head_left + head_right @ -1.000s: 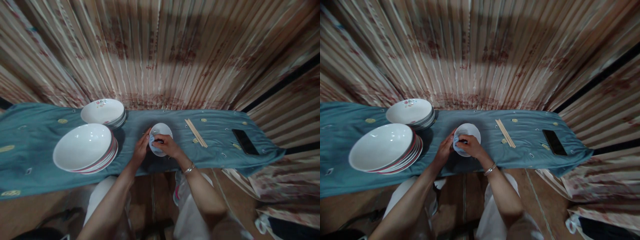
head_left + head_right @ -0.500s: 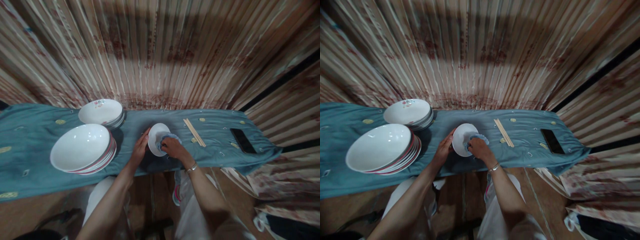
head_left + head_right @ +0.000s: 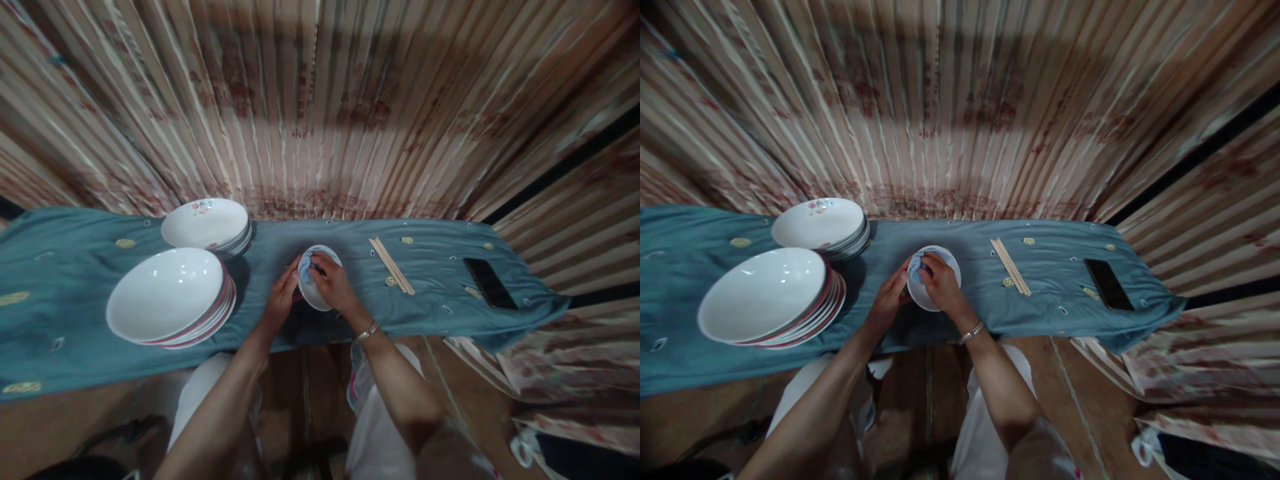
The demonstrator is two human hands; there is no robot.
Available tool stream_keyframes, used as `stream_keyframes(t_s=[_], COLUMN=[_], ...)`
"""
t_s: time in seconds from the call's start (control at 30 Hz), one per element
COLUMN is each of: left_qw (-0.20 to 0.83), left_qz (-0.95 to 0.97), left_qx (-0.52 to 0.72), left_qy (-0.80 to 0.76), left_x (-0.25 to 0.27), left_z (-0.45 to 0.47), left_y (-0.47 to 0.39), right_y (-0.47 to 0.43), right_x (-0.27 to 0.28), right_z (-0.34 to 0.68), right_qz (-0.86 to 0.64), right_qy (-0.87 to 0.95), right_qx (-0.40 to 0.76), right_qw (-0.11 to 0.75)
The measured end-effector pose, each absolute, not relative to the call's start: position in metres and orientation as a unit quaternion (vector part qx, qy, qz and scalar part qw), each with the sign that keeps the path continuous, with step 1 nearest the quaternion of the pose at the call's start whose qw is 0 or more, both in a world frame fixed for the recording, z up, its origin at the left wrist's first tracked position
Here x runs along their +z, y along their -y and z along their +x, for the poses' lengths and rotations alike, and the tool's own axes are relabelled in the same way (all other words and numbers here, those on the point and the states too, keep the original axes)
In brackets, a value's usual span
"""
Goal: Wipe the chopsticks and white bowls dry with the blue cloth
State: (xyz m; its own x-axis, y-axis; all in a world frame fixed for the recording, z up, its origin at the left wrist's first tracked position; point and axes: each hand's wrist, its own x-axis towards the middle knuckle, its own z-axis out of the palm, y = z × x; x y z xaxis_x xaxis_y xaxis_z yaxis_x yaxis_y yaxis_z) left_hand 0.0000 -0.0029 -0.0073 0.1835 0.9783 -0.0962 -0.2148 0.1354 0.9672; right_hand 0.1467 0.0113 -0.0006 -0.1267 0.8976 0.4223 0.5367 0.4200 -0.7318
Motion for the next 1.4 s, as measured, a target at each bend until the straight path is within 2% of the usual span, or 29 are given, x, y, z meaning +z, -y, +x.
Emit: stream_keyframes(t_s=[0.13,0.3,0.47,0.63,0.73,0.83,0.97,1.07,1.23,1.4], left_qw=[0.627,0.623,0.605,0.603,0.601,0.598,0.597,0.61,0.608,0.606], left_qz=[0.449,0.461,0.473,0.48,0.485,0.489,0.482,0.469,0.46,0.467], left_qx=[0.477,0.47,0.474,0.462,0.453,0.457,0.469,0.472,0.481,0.48], left_qy=[-0.422,-0.422,-0.43,-0.44,-0.445,-0.441,-0.437,-0.431,-0.433,-0.429], left_x=[-0.009,-0.007,-0.004,0.001,0.003,0.002,-0.003,-0.006,-0.011,-0.013], left_z=[-0.002,-0.001,0.0,0.001,0.001,0.001,0.001,0.0,0.0,-0.001], left_y=[0.002,0.003,0.003,0.005,0.006,0.006,0.005,0.004,0.002,0.001], right_y=[-0.009,-0.003,0.005,0.007,0.001,-0.006,-0.01,-0.008,0.0,0.008], right_x=[0.003,0.01,0.018,0.013,0.006,-0.001,-0.004,-0.001,0.009,0.015], right_z=[0.148,0.164,0.176,0.172,0.167,0.162,0.153,0.146,0.143,0.149], right_qz=[-0.444,-0.437,-0.507,-0.595,-0.621,-0.608,-0.559,-0.519,-0.45,-0.409], right_qy=[0.716,0.756,0.792,0.785,0.771,0.763,0.734,0.706,0.65,0.637], right_qx=[0.355,0.419,0.321,0.157,0.103,0.102,0.139,0.217,0.391,0.492], right_qw=[0.405,0.251,0.11,0.064,0.097,0.197,0.359,0.429,0.471,0.43])
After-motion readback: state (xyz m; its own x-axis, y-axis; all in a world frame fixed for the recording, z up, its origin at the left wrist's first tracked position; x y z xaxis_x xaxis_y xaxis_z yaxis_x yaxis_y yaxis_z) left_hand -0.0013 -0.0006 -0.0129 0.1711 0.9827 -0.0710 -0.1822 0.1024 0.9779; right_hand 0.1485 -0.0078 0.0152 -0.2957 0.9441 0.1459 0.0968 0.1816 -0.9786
